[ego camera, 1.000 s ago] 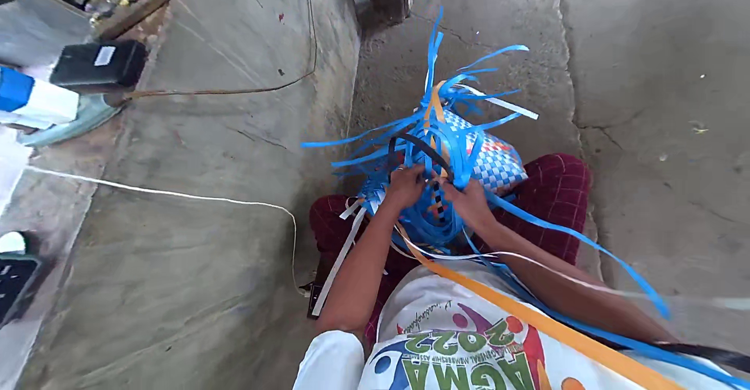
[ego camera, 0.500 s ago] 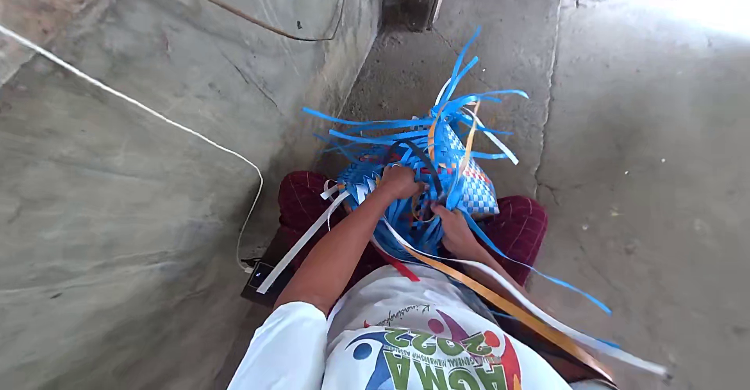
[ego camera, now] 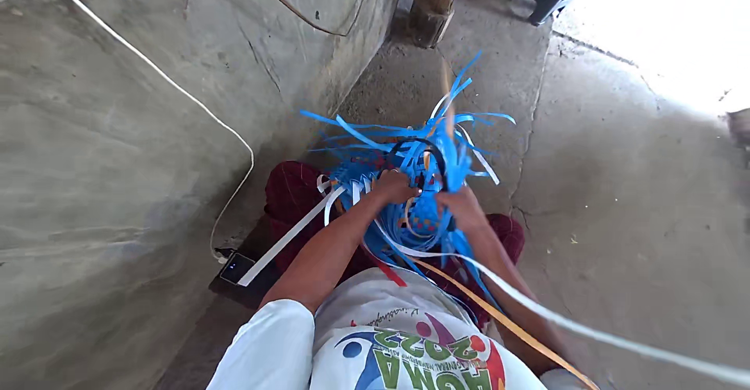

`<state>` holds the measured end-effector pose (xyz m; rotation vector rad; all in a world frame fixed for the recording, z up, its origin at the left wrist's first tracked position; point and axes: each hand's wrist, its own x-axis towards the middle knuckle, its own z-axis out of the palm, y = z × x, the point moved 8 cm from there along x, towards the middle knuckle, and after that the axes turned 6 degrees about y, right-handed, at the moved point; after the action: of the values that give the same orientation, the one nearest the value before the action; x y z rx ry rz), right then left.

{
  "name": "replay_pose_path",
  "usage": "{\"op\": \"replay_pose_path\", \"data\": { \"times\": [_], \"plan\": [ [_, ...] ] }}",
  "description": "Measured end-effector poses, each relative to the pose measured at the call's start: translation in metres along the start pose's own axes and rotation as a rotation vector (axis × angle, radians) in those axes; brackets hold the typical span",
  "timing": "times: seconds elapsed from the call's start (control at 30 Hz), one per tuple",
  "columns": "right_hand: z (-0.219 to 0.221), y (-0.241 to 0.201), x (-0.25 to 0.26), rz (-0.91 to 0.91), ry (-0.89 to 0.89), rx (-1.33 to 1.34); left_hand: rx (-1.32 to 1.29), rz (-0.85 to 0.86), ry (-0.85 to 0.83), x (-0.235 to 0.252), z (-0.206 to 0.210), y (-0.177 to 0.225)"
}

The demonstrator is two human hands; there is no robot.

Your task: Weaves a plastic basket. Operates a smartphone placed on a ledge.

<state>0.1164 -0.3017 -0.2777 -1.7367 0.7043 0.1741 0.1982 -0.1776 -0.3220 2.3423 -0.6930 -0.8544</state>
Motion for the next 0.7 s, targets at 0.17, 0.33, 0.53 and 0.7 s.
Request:
{"op": "replay_pose_path", "data": {
  "times": [0.17,0.33,0.53,0.7],
  "plan": [
    [0.010,0.032,0.014,-0.002,0.147,0.281,0.104,0.061,0.012,-0.007,-0.003,0.000],
    [-0.001,0.040,0.002,-0.007,0.259,0.452,0.019,0.078,0.314,-0.045,-0.047,0.026],
    [-0.001,0.057,-0.012,-0.016,0.351,0.438,0.222,0.094,-0.052,-0.032,-0.011,0.074],
    [-0.009,0.044,-0.028,-0.119,0.337,0.457,0.296,-0.029,-0.097,0.004,0.008,0.058]
  ]
}}
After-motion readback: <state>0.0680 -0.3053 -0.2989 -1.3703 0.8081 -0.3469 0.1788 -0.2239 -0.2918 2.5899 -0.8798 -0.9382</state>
